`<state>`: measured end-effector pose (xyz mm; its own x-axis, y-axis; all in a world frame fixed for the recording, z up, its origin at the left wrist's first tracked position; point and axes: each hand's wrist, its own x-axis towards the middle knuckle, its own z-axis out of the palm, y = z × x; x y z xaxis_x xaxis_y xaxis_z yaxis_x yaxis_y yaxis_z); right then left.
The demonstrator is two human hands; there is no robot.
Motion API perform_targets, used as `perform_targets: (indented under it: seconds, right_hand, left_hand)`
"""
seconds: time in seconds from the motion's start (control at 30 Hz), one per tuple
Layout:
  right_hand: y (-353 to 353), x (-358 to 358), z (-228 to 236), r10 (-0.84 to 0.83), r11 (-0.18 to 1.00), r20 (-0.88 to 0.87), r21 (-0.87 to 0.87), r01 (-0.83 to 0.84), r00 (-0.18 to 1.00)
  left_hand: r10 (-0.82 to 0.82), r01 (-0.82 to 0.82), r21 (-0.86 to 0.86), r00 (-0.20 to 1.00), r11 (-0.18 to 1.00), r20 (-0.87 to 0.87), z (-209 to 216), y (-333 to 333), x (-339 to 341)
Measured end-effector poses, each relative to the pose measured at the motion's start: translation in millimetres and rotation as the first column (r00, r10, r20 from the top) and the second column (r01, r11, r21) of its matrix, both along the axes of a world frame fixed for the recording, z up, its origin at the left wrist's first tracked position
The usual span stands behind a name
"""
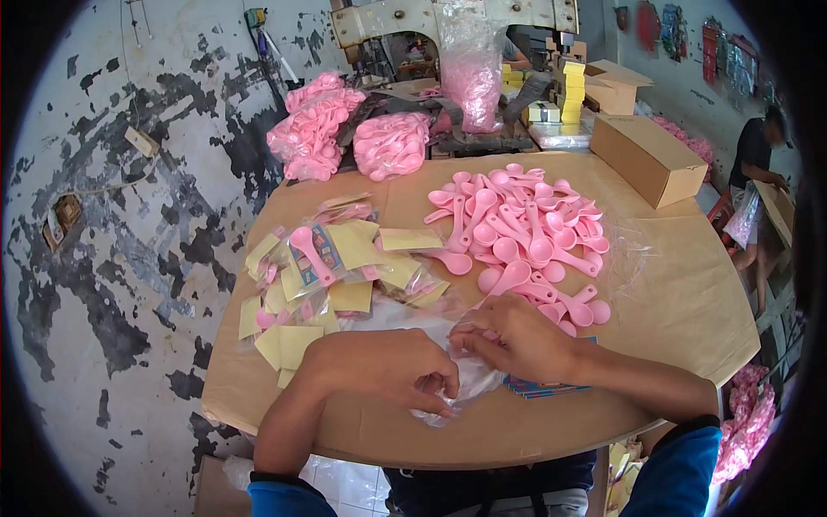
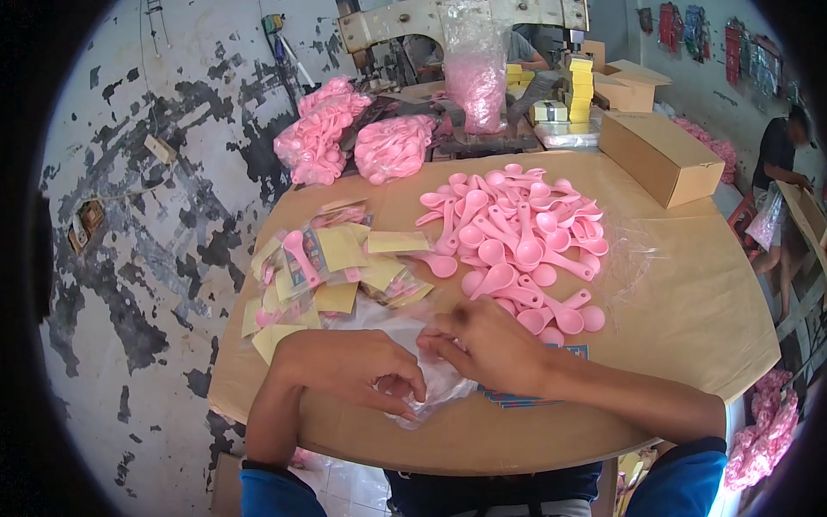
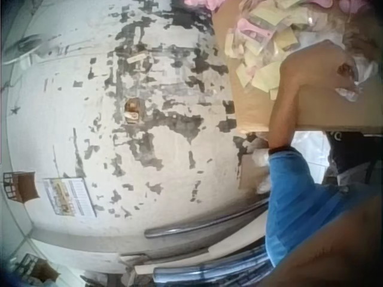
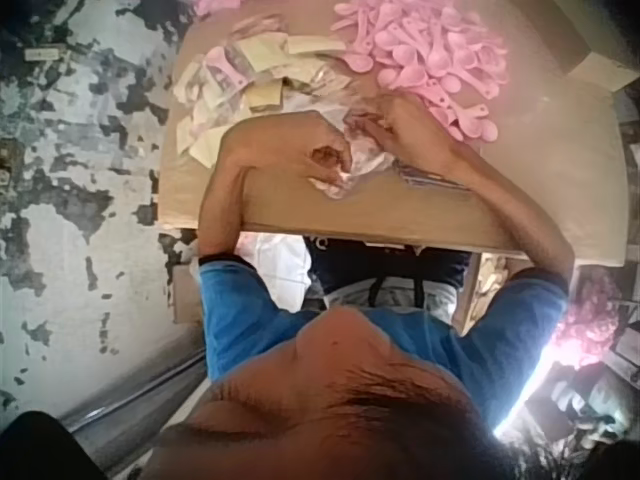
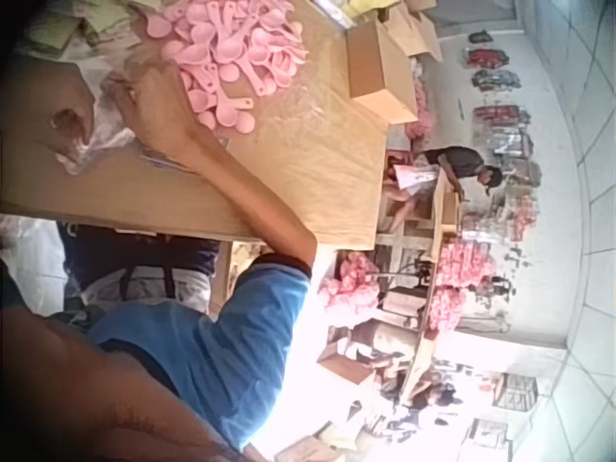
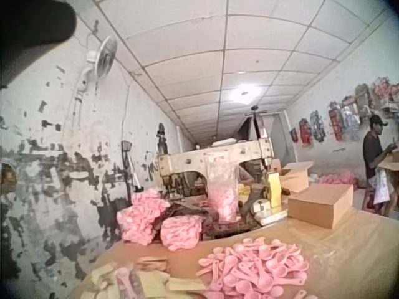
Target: Packaging pink plastic spoons and product labels into small clear plastic bags.
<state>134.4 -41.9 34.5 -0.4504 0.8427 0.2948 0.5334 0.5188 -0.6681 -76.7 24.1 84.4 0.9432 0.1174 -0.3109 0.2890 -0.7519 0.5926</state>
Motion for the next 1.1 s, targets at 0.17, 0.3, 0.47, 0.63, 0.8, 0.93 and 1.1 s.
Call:
perform_targets:
  seconds: [0.17, 0.3, 0.47, 0.63, 0.8, 0.93, 1.1]
  right_hand:
    - [0.6, 14.5, 3.6, -0.101, 0.936, 0.057, 0.343, 0.076, 0.993]
    - [-18.9, 40.0, 41.2, -0.229, 0.967, -0.306, 0.036, 0.252, 0.924]
    - [-45.8, 46.8, 51.0, -0.122, 0.988, -0.378, -0.136, 0.075, 0.918]
    - [-47.0, 73.7, 67.3, -0.086, 0.991, 0.250, -0.079, 0.109, 0.964]
    - [-46.8, 94.4, 22.7, -0.112, 0.993, 0.388, 0.067, 0.093, 0.915]
    - [-37.0, 85.1, 35.3, -0.114, 0.936, 0.389, -0.265, 0.230, 0.914]
    - [-32.8, 91.1, 16.8, -0.274, 0.956, 0.201, -0.046, 0.289, 0.940]
  left_hand:
    - [0.030, -0.032, -0.030, 0.998, 0.999, -0.059, 5.0, -1.6, 7.2]
    - [0.101, -0.100, -0.074, 0.995, 0.992, 0.010, 8.1, -3.0, 16.0]
    - [0.220, -0.122, -0.184, 0.572, 0.975, 0.790, -26.8, -41.2, 49.4]
    - [0.750, -0.143, -0.844, 0.550, 0.517, 0.367, -31.2, -40.3, 60.1]
    - [0.871, -0.151, -0.909, 0.384, 0.388, 0.307, -39.9, -31.1, 66.0]
    - [0.931, -0.177, -0.925, 0.213, 0.335, 0.296, -42.3, -26.5, 62.8]
    - [0.922, -0.251, -0.888, 0.118, 0.386, 0.368, -50.1, -13.4, 54.9]
